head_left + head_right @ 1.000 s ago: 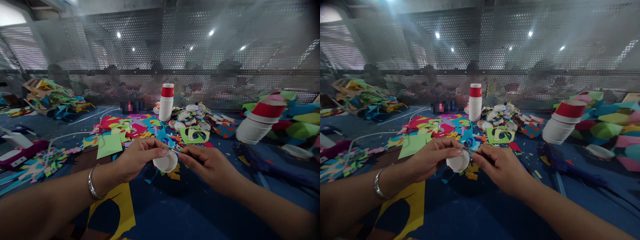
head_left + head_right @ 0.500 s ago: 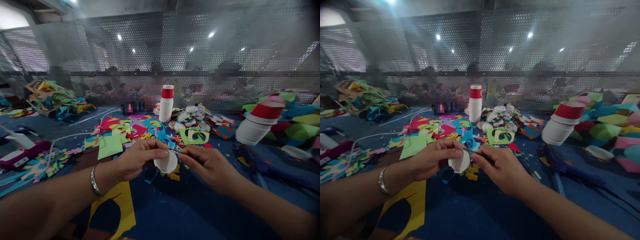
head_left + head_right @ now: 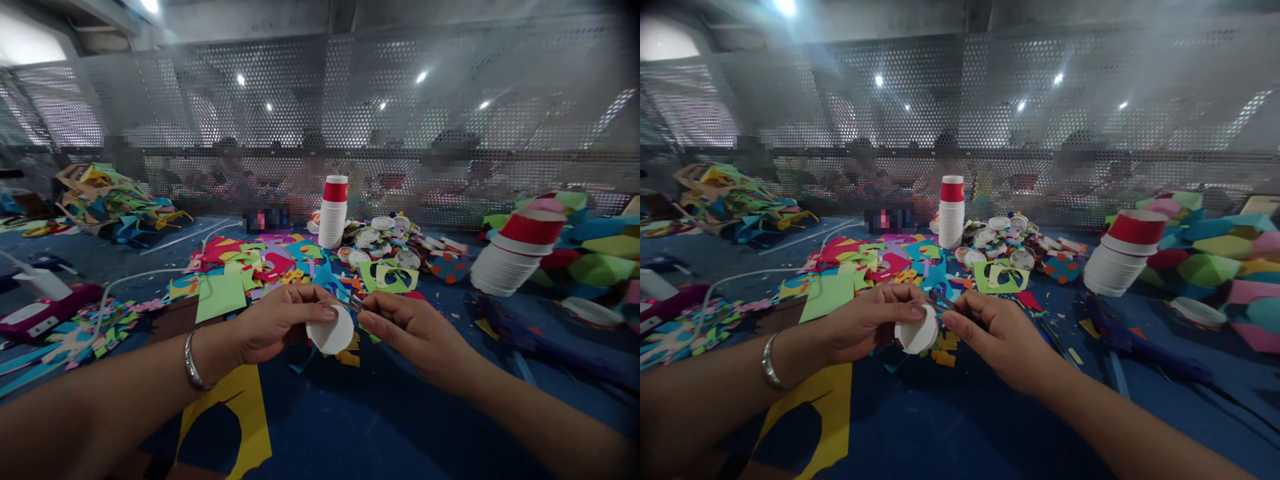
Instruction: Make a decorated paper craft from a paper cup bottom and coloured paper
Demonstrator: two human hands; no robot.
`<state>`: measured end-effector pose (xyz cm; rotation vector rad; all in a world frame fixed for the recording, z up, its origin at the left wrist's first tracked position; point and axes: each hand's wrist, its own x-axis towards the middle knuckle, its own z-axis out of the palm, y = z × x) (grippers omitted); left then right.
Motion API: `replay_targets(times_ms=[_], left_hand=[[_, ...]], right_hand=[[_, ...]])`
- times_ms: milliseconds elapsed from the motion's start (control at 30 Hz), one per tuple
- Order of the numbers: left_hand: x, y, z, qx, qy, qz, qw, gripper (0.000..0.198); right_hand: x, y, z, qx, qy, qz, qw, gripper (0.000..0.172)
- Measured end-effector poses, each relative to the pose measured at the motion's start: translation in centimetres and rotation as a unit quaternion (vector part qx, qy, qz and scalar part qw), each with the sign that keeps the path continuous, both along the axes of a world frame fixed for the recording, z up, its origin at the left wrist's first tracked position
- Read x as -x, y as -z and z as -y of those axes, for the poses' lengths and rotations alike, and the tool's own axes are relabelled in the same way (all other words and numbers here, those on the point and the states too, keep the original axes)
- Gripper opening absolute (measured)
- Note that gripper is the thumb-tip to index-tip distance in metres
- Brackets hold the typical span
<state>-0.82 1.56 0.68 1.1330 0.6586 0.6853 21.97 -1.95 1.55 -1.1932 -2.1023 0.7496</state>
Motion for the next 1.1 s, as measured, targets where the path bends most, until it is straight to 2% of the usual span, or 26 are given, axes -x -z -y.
replay_targets(times_ms=[233,367,667,800,900,1000,1100], left_hand=[[-0.4,0.7,0.5,-0.061,0.005,-0.053,0.997,0.023],[-0.5,0.7,0.6,-0.065,0.017,-0.069,0.995,0.025],[-0.3,1.1,0.6,-0.074,0.046,-0.081,0.993,0.026],[-0.4,1.4,0.8,-0.165,0.076,-0.101,0.978,0.026],[-0.5,1.6,1.0,-0.235,0.036,-0.107,0.965,0.023],[-0.6,1.6,1.0,-0.238,-0.006,-0.108,0.965,0.021],[-0.6,1.4,0.9,-0.227,-0.001,-0.097,0.969,0.022]], right_hand=[[0.1,0.5,-0.3,0.088,-0.012,-0.094,0.992,0.036],[0.3,0.8,-0.4,0.109,-0.035,-0.108,0.988,0.029],[0.6,0.8,-0.2,0.135,-0.055,-0.096,0.985,0.029],[0.8,0.9,0.0,0.13,-0.057,-0.078,0.987,0.025],[0.9,1.0,0.1,0.121,-0.05,-0.071,0.989,0.02],[1.0,1.0,0.1,0.106,-0.035,-0.07,0.991,0.015],[1.0,1.0,0.1,0.094,-0.028,-0.064,0.993,0.014]])
